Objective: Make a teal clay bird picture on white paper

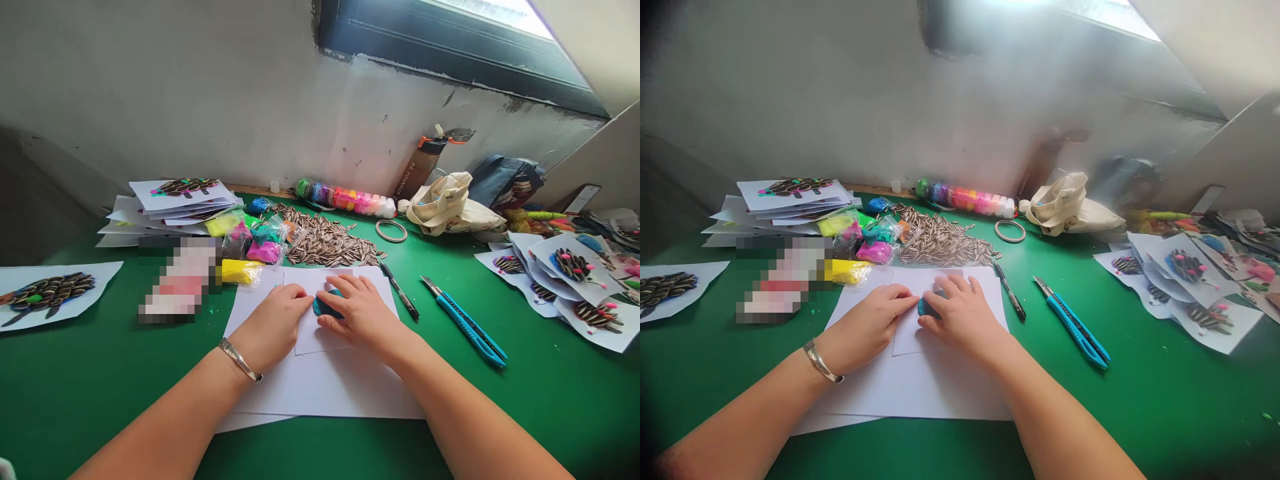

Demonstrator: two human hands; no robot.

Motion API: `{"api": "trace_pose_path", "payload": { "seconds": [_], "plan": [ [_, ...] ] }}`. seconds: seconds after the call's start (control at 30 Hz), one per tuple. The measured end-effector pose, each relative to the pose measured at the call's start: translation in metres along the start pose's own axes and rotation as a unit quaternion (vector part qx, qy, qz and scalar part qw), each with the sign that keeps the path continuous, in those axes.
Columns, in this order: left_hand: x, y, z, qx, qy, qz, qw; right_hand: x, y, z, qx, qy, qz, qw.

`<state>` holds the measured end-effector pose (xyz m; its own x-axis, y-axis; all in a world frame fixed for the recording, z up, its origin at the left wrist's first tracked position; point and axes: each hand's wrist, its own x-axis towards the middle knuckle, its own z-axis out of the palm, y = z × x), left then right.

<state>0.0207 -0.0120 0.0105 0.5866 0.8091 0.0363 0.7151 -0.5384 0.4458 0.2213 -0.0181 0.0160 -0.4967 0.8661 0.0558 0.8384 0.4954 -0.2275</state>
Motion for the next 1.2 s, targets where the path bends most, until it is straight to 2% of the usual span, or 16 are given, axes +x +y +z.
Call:
{"api": "trace_pose_path", "payload": {
  "seconds": [0.27, 0.4, 0.83, 0.93, 1.1, 1.2],
  "plan": [
    [-0.002, 0.004, 0.0, 0.033, -0.008, 0.016, 0.999, -0.005, 0.013, -0.004, 0.011, 0.008, 0.029, 0.999],
    [-0.001, 0.005, -0.001, 0.04, -0.022, 0.007, 0.999, -0.004, 0.013, -0.007, 0.002, -0.009, 0.009, 1.0],
    [0.0, 0.007, -0.001, 0.03, -0.023, -0.009, 0.999, -0.002, 0.011, -0.007, 0.012, -0.018, 0.018, 1.0],
    [0.001, 0.008, -0.001, 0.037, -0.025, -0.009, 0.999, -0.006, 0.018, -0.011, 0.04, -0.024, 0.025, 0.999],
    [0.001, 0.008, 0.0, 0.034, -0.028, -0.017, 0.999, -0.014, 0.029, -0.025, 0.069, -0.033, 0.074, 0.994],
    [0.0, 0.008, 0.0, 0.034, -0.027, -0.014, 0.999, -0.015, 0.03, -0.029, 0.043, -0.049, 0.056, 0.996]
  ]
}}
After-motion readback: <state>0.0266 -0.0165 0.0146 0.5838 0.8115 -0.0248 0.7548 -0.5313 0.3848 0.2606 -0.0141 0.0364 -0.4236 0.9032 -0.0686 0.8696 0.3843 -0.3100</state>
